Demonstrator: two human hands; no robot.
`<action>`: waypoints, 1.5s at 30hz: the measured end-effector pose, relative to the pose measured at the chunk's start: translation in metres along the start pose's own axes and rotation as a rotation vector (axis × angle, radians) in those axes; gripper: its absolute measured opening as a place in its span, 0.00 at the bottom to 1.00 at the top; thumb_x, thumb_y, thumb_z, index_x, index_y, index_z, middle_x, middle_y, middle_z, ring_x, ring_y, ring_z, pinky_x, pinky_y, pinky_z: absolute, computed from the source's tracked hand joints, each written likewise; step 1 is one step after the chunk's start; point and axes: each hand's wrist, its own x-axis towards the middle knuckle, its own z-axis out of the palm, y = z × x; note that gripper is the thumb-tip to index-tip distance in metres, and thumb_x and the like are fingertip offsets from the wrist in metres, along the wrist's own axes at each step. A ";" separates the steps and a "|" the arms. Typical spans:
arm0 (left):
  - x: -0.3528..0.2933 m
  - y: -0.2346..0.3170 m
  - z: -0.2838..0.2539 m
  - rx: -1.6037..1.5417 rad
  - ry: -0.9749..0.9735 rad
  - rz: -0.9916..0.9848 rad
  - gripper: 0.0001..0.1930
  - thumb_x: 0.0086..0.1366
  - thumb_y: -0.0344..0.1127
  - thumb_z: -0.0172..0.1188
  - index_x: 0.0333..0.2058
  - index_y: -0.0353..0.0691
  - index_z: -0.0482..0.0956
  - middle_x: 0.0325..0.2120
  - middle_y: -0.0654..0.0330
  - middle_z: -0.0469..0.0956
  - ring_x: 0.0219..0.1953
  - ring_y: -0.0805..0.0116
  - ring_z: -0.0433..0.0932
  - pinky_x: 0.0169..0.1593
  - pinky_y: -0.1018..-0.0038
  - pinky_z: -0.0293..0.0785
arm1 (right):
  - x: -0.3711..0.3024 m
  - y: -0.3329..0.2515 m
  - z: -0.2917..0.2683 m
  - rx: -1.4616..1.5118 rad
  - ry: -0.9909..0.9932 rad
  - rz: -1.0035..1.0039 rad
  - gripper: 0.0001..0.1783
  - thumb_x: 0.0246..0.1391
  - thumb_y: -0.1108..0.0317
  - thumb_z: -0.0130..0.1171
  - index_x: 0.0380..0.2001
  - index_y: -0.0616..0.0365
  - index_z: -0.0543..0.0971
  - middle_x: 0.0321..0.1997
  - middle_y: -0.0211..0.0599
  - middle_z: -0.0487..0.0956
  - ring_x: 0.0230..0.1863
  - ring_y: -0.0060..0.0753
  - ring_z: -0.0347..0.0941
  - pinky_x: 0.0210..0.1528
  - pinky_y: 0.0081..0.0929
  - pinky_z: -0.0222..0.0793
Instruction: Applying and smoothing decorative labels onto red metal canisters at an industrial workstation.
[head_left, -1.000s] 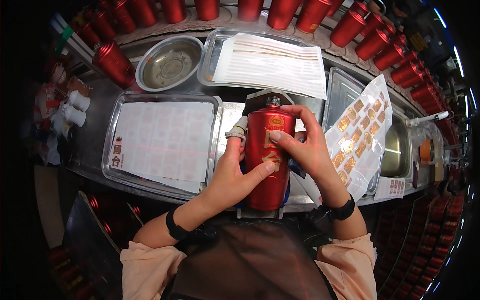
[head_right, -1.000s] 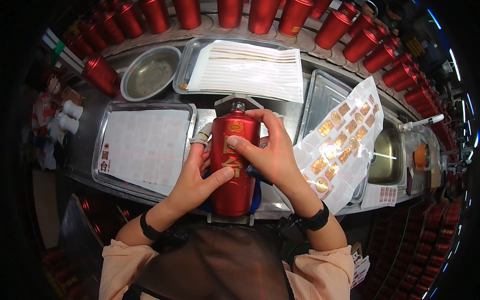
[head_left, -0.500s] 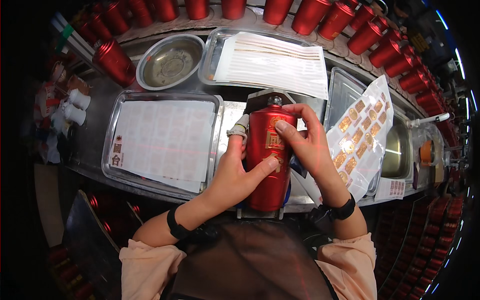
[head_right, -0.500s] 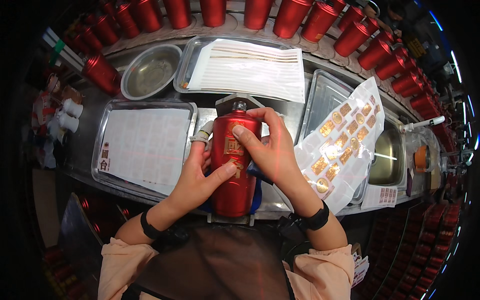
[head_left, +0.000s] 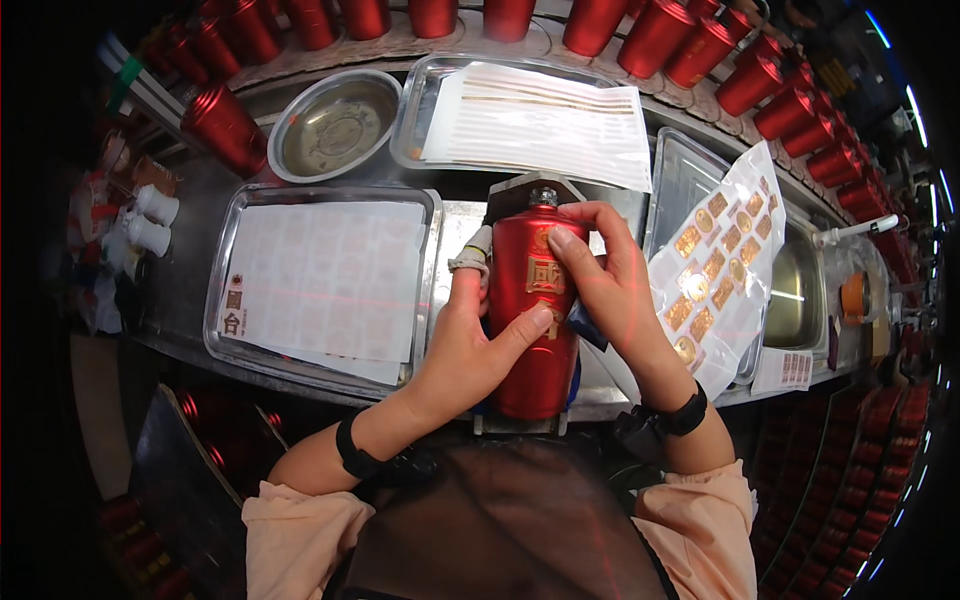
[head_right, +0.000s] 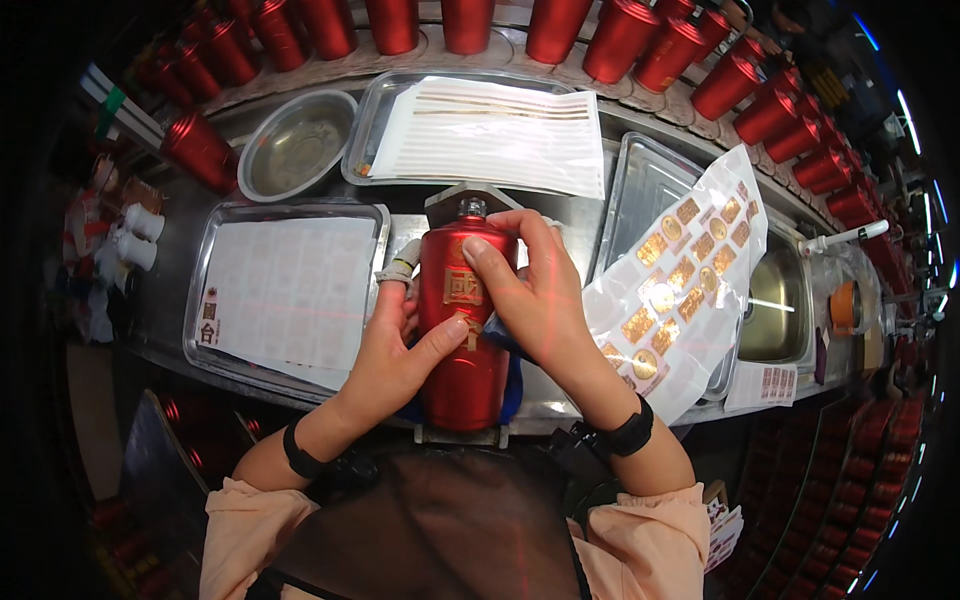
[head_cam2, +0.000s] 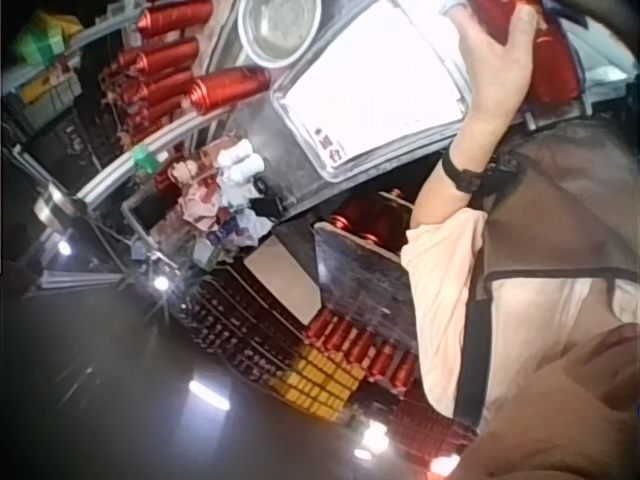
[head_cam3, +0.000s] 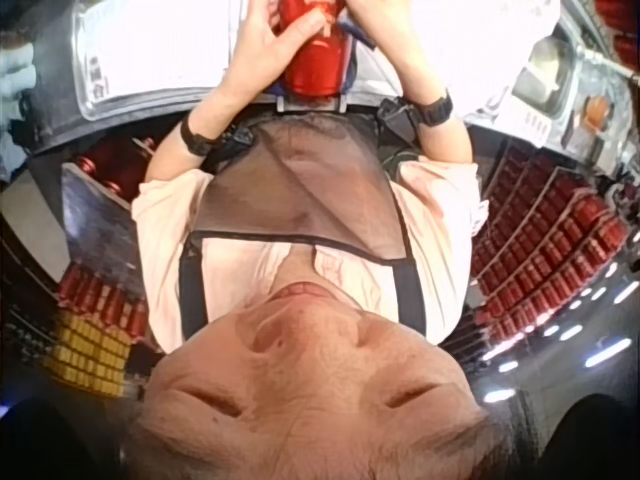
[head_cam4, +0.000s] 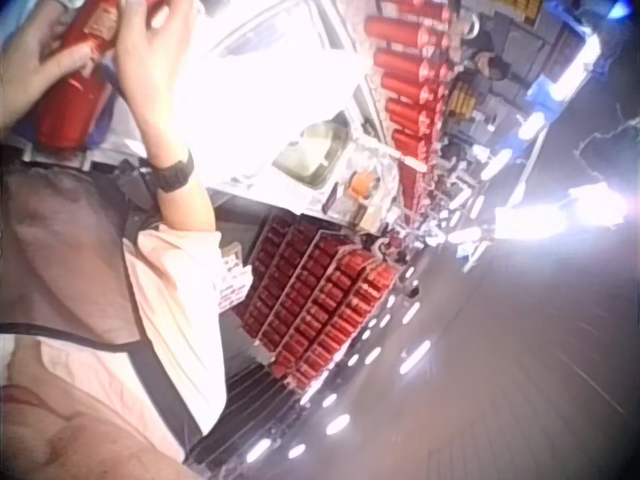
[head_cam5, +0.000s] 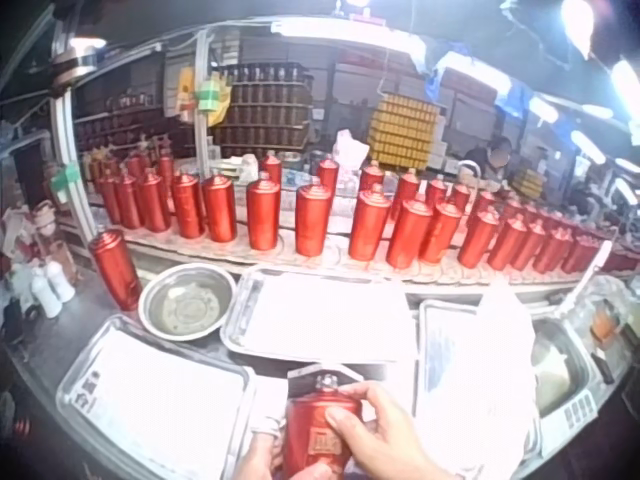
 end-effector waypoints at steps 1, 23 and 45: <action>0.000 -0.001 0.000 0.007 0.004 0.013 0.42 0.65 0.36 0.65 0.69 0.35 0.46 0.59 0.49 0.67 0.59 0.64 0.72 0.60 0.68 0.70 | 0.000 0.000 0.001 -0.014 0.002 -0.006 0.23 0.56 0.53 0.65 0.46 0.59 0.77 0.45 0.41 0.76 0.36 0.29 0.72 0.33 0.25 0.68; -0.003 -0.002 -0.001 -0.020 -0.021 -0.051 0.41 0.65 0.37 0.65 0.68 0.31 0.49 0.60 0.47 0.66 0.62 0.62 0.69 0.65 0.65 0.63 | -0.017 0.007 -0.007 0.028 -0.024 -0.083 0.29 0.56 0.56 0.66 0.57 0.58 0.73 0.48 0.44 0.72 0.38 0.26 0.73 0.35 0.21 0.72; -0.006 -0.007 -0.002 0.117 0.045 0.051 0.41 0.63 0.37 0.67 0.67 0.31 0.51 0.57 0.47 0.69 0.59 0.63 0.72 0.62 0.66 0.67 | -0.061 0.022 -0.010 0.399 -0.133 0.052 0.36 0.61 0.64 0.63 0.66 0.61 0.60 0.55 0.46 0.68 0.43 0.25 0.77 0.39 0.18 0.77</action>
